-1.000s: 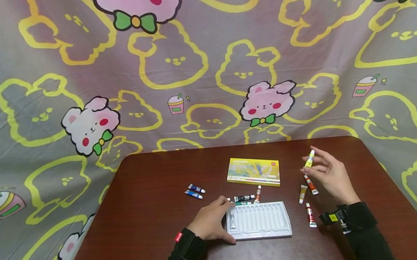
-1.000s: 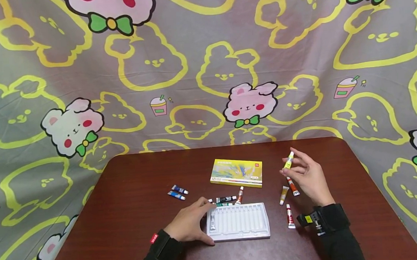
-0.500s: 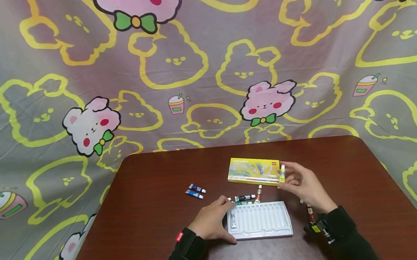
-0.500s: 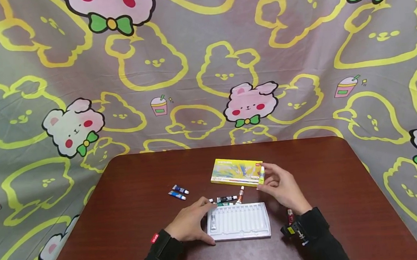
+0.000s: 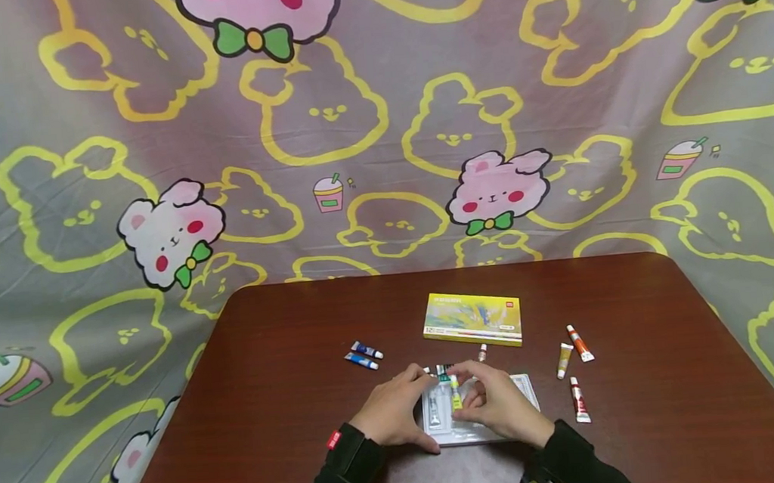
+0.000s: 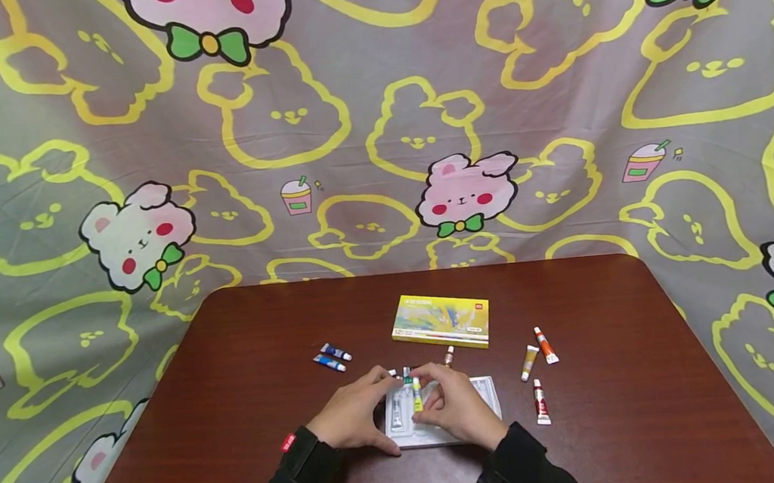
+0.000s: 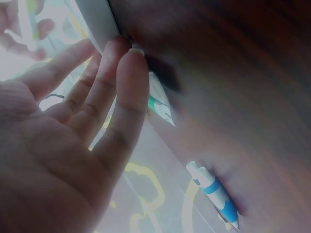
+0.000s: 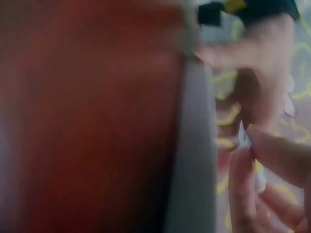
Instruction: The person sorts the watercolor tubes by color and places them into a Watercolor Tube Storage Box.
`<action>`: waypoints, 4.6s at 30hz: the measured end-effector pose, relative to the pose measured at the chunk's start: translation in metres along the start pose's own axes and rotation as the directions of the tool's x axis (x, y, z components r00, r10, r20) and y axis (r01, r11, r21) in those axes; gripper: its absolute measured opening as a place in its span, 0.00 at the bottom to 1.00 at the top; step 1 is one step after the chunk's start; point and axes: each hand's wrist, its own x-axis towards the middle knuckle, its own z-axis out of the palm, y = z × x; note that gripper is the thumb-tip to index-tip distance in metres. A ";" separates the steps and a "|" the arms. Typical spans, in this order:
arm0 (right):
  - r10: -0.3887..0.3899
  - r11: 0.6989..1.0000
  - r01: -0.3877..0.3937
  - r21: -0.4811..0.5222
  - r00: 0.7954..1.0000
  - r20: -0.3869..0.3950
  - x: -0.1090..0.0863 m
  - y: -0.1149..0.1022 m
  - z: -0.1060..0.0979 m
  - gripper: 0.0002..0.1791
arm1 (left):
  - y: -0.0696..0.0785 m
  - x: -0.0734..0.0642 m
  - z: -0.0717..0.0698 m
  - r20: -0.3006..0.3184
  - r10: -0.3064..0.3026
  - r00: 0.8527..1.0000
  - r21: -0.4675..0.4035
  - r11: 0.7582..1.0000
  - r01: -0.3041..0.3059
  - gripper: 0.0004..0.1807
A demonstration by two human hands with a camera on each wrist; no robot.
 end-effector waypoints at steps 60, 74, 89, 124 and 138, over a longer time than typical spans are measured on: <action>-0.225 0.793 0.156 -0.588 0.973 -0.046 0.005 -0.006 0.033 0.12 | 0.000 0.002 -0.003 0.026 -0.009 1.000 0.000 1.000 0.009 0.54; -0.144 0.781 0.171 -0.601 0.985 0.093 -0.002 -0.010 0.017 0.37 | -0.001 0.000 0.000 0.016 0.005 1.000 -0.009 1.000 -0.005 0.53; -0.071 0.752 0.195 -0.629 0.974 0.217 -0.002 -0.013 -0.023 0.52 | 0.000 0.000 -0.003 0.043 -0.008 0.999 -0.020 1.000 0.009 0.54; 0.122 0.758 -0.203 -0.620 0.978 -0.171 -0.017 0.029 -0.126 0.05 | 0.000 0.000 0.001 0.016 -0.012 1.000 0.002 1.000 0.012 0.55; 0.033 0.738 -0.140 -0.660 0.985 -0.172 -0.014 0.041 -0.118 0.20 | 0.000 0.000 0.003 0.032 -0.006 0.999 -0.002 1.000 0.006 0.55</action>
